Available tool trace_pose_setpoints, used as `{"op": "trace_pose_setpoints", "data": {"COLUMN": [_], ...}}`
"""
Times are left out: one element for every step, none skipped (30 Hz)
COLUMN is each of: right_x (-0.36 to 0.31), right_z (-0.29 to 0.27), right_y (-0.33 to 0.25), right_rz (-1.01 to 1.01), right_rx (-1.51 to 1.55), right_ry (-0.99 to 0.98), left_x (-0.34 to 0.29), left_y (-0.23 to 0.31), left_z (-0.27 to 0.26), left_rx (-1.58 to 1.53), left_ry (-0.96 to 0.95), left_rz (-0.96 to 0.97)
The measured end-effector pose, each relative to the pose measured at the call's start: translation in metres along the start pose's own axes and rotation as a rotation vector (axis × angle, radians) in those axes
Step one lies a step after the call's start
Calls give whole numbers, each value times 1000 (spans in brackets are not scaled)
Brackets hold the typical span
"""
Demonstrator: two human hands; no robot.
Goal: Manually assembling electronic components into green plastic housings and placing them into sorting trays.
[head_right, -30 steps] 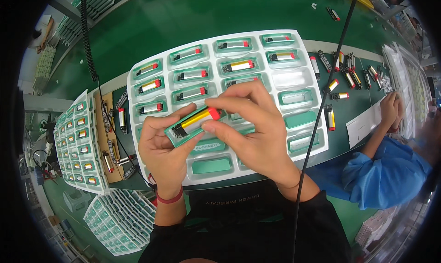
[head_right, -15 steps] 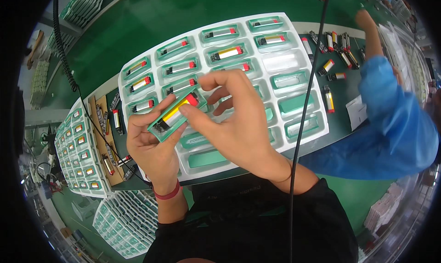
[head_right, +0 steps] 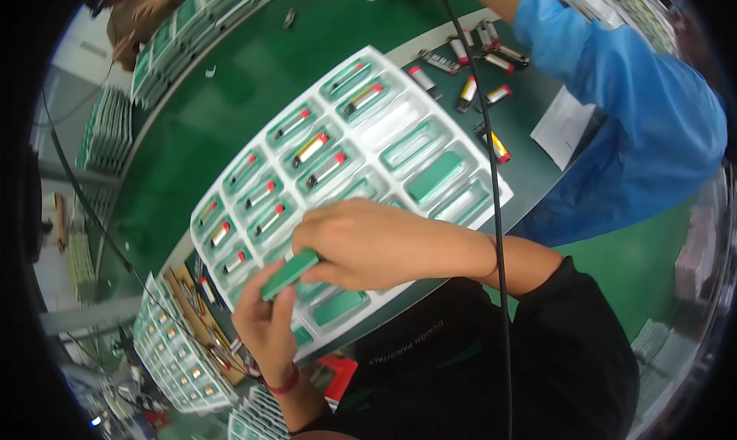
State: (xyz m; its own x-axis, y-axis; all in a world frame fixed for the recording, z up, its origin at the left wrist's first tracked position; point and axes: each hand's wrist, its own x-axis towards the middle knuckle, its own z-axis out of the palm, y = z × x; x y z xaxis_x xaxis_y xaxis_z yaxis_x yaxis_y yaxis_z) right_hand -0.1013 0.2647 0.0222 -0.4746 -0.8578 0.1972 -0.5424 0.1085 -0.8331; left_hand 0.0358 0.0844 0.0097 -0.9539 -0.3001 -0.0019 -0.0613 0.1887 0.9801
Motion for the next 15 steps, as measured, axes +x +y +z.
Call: {"op": "trace_pose_setpoints", "data": {"right_x": [-4, -7, -10, -13, -14, -14, -13, -13, -15, -16, -17, -18, -18, -18, -17], "right_z": [-2, -3, 0, 3, 7, 17, 27, 32, 32, 32, 31, 25, 18, 13, 12], "right_y": [3, 2, 0, 0, 6, 16, 23, 27, 25, 22, 20, 13, 6, 1, -2], "right_rz": [-43, -17, 0, 18, -54, -82, -110, -137, -117, -96, -76, -49, -23, 4, 41], "right_rx": [3, 19, 40, 61, 66, 63, 62, 62, 61, 59, 56, 110, 162, 214, 287], "right_ry": [-51, -71, -95, -121, -49, 31, 108, 184, 183, 182, 180, 147, 115, 85, 26], "left_x": [-3, -4, -5, -5, -5, -3, -2, -1, -1, -2, -2, -3, -7, -13, -17], "left_y": [2, 5, 7, 9, 12, 7, -1, -7, -8, -6, -2, 3, 12, 15, 16], "left_z": [0, 0, 2, 5, 9, 12, 16, 19, 23, 21, 18, 17, 18, 15, 10], "left_rx": [57, 114, 131, 147, 161, 158, 153, 147, 135, 127, 119, 106, 36, 100, 159], "left_ry": [-37, -71, -57, -42, -25, 11, 48, 86, 109, 94, 78, 63, 13, 13, 20], "left_rz": [19, 39, 63, 87, 111, 104, 95, 86, 110, 107, 105, 103, 78, 120, 176]}}
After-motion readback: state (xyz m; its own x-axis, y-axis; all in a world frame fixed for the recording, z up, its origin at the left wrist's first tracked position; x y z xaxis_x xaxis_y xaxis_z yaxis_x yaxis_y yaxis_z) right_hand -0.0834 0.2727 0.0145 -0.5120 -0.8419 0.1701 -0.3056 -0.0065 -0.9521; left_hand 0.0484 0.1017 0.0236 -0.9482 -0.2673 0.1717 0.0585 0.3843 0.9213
